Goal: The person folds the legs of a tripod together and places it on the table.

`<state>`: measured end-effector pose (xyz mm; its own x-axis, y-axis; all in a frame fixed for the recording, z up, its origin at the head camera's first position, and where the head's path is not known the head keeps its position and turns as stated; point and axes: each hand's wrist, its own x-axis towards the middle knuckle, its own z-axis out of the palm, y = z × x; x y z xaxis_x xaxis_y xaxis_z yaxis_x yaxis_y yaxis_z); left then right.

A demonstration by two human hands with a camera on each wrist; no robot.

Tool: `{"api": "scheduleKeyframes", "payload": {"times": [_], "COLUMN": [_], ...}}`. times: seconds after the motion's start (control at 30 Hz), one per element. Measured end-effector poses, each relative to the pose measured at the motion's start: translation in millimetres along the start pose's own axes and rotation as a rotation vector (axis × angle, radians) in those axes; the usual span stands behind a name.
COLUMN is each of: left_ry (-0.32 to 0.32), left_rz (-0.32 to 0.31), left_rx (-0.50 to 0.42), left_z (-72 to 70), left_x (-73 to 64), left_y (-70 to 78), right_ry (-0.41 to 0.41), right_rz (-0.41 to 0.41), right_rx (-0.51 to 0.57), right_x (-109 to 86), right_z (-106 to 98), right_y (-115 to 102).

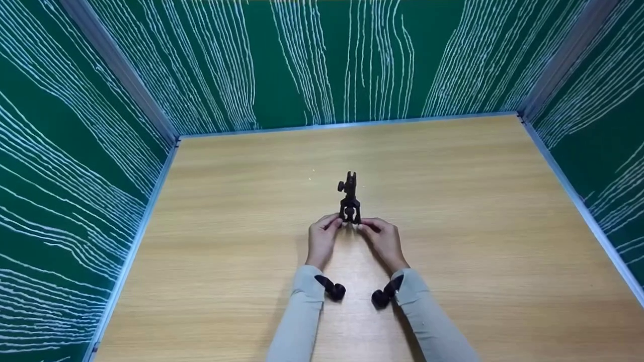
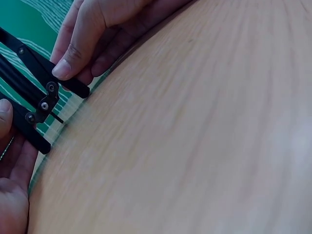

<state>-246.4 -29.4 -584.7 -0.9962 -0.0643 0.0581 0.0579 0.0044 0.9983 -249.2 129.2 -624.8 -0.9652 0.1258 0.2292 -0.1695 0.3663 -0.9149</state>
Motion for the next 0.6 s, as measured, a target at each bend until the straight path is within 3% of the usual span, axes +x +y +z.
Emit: {"api": "scheduleKeyframes", "payload": {"times": [0.23,0.37,0.47,0.6], "left_ry": [0.003,0.009,0.023,0.027], "left_rz": [0.010,-0.013,-0.010,0.011], "left_rx": [0.017,-0.005,0.035,0.085], "left_z": [1.7,2.4,2.4,1.2], "left_x": [0.3,7.8,14.3,17.6], "left_y": [0.1,-16.1,-29.4,-32.8], "right_ry": [-0.016,-0.020,-0.022,-0.030], "right_rz": [0.009,-0.007,-0.017,-0.020], "right_rx": [0.025,0.011,-0.012,-0.029], "right_x": [0.2,-0.3,-0.4,0.0], "right_z": [-0.5,-0.2,-0.1,0.1], "right_y": [1.7,1.9,1.9,1.7]}}
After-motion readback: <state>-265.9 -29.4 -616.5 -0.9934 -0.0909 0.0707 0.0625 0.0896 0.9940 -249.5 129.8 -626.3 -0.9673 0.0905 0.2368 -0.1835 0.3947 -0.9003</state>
